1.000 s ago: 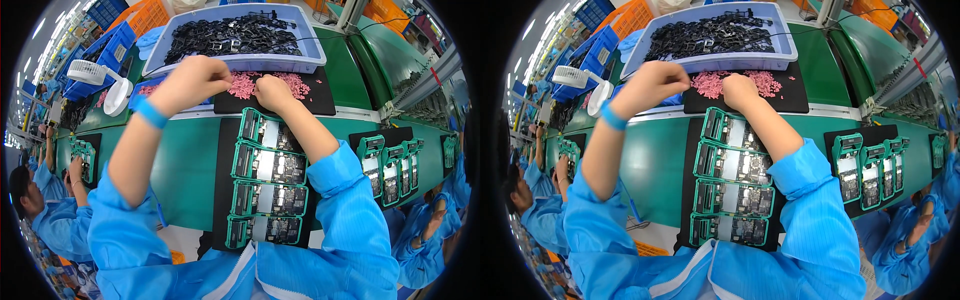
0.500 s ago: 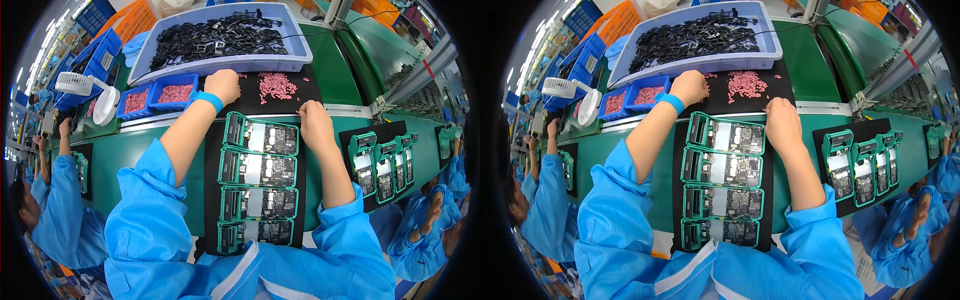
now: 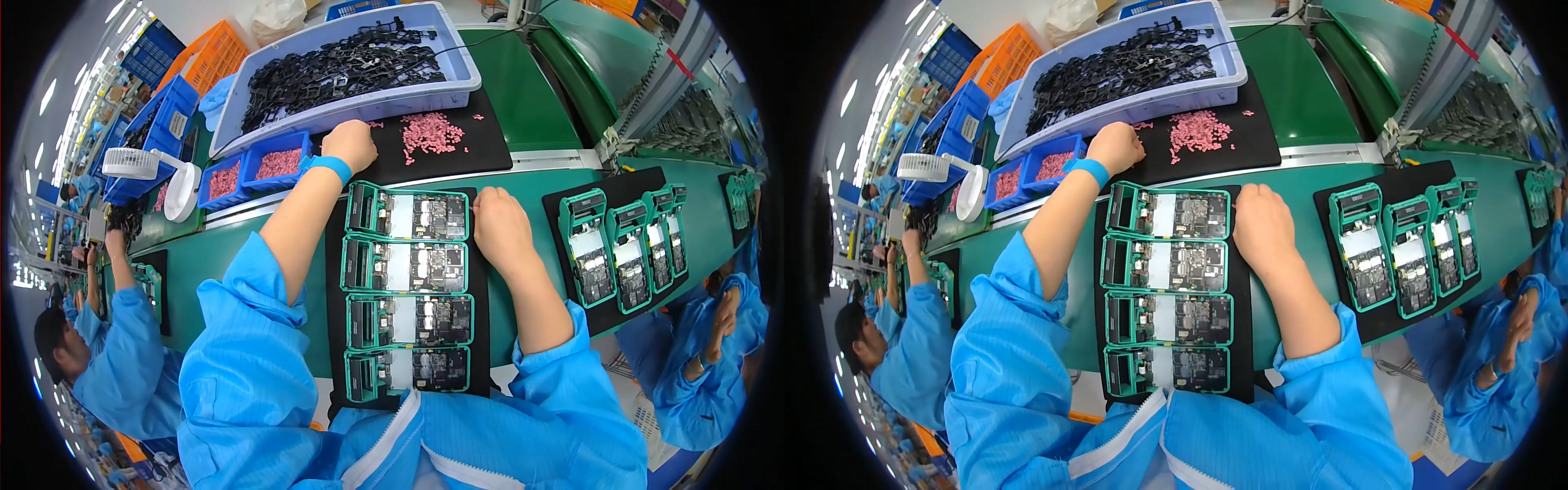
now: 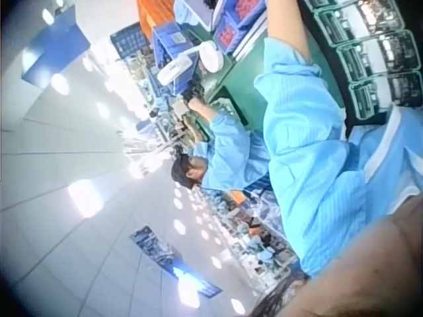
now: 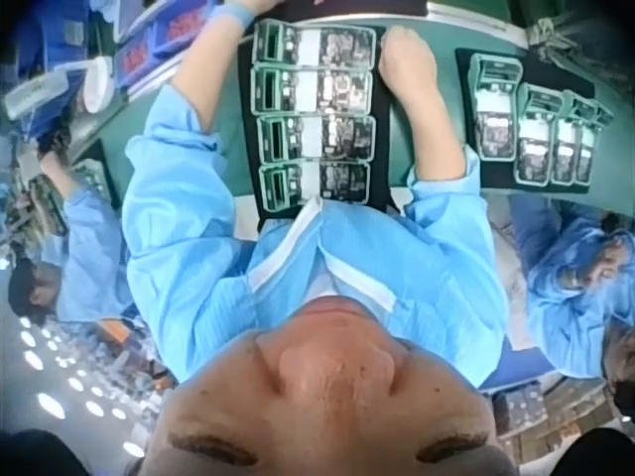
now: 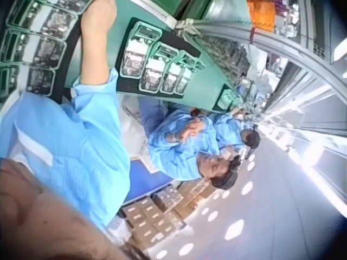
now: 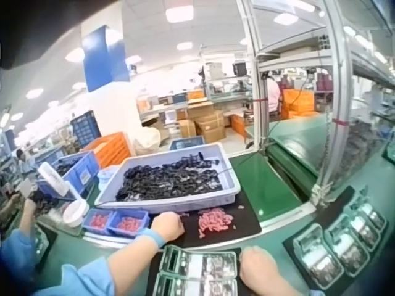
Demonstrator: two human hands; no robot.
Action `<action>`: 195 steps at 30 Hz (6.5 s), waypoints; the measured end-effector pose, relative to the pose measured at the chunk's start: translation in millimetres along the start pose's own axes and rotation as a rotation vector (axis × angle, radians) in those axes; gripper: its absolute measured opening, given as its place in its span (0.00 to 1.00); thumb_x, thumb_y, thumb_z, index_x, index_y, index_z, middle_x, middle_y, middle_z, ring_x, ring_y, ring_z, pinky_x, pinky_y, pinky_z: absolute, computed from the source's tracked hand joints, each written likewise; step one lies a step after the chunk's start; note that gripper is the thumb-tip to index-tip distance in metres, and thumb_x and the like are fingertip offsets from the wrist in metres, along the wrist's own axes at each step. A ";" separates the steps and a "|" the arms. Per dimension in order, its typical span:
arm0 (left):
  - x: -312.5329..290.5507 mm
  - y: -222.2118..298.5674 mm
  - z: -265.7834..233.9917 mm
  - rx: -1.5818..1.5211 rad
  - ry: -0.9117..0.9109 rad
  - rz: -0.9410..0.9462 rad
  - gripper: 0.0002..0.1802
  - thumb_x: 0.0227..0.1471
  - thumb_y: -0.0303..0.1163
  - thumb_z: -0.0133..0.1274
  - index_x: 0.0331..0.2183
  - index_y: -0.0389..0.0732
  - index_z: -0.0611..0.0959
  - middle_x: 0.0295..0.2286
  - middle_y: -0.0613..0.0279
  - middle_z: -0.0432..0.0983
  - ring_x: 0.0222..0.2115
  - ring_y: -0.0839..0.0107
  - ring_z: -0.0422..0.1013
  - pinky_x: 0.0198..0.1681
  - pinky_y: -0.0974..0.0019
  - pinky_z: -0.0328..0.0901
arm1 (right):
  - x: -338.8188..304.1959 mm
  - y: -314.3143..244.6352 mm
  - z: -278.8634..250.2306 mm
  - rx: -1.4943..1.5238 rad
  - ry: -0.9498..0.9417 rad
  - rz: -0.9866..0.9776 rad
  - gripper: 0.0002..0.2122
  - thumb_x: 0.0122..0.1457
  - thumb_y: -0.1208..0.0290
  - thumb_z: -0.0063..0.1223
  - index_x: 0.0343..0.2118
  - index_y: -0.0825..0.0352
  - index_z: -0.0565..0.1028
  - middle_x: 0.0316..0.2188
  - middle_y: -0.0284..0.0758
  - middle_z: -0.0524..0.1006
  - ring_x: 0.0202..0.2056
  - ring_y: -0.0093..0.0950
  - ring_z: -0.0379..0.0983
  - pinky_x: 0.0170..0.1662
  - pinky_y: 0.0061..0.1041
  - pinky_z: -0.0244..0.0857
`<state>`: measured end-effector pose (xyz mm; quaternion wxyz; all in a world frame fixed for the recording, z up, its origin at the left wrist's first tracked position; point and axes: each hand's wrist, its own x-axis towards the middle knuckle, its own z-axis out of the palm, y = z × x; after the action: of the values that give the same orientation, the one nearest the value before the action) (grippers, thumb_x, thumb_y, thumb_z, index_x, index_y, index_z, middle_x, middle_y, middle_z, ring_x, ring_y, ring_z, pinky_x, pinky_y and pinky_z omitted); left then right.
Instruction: The person assembles electronic components onto a printed circuit board by hand, then attaches the board to a plastic chassis with screws.
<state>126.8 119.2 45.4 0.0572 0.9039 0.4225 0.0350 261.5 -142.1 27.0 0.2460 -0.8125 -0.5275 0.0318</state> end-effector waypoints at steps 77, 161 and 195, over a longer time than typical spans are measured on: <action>-135.4 61.9 -14.0 -0.128 0.120 0.823 0.16 0.53 0.40 0.52 0.25 0.36 0.79 0.29 0.55 0.73 0.37 0.56 0.71 0.42 0.56 0.65 | -41.7 -51.0 -36.2 -0.084 -0.251 -0.599 0.02 0.46 0.74 0.56 0.22 0.66 0.75 0.22 0.36 0.74 0.30 0.37 0.74 0.34 0.36 0.69; 8.2 114.0 -16.8 -0.169 -0.195 0.590 0.05 0.43 0.28 0.54 0.25 0.41 0.83 0.26 0.52 0.79 0.32 0.54 0.75 0.38 0.56 0.69 | 99.0 40.4 2.9 0.088 0.063 -0.092 0.04 0.50 0.76 0.52 0.25 0.66 0.78 0.31 0.43 0.76 0.35 0.42 0.75 0.40 0.38 0.69; -83.6 89.6 -8.8 0.129 0.210 0.840 0.05 0.40 0.30 0.54 0.17 0.43 0.81 0.22 0.64 0.74 0.30 0.65 0.72 0.37 0.63 0.66 | 77.8 29.8 -23.0 0.037 0.025 -0.097 0.03 0.52 0.74 0.52 0.28 0.66 0.76 0.32 0.43 0.76 0.37 0.42 0.74 0.41 0.39 0.68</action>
<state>140.3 -1.4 64.8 -0.0619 0.9905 0.0232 0.1207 328.0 -92.2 50.4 0.2688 -0.7818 -0.5623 0.0191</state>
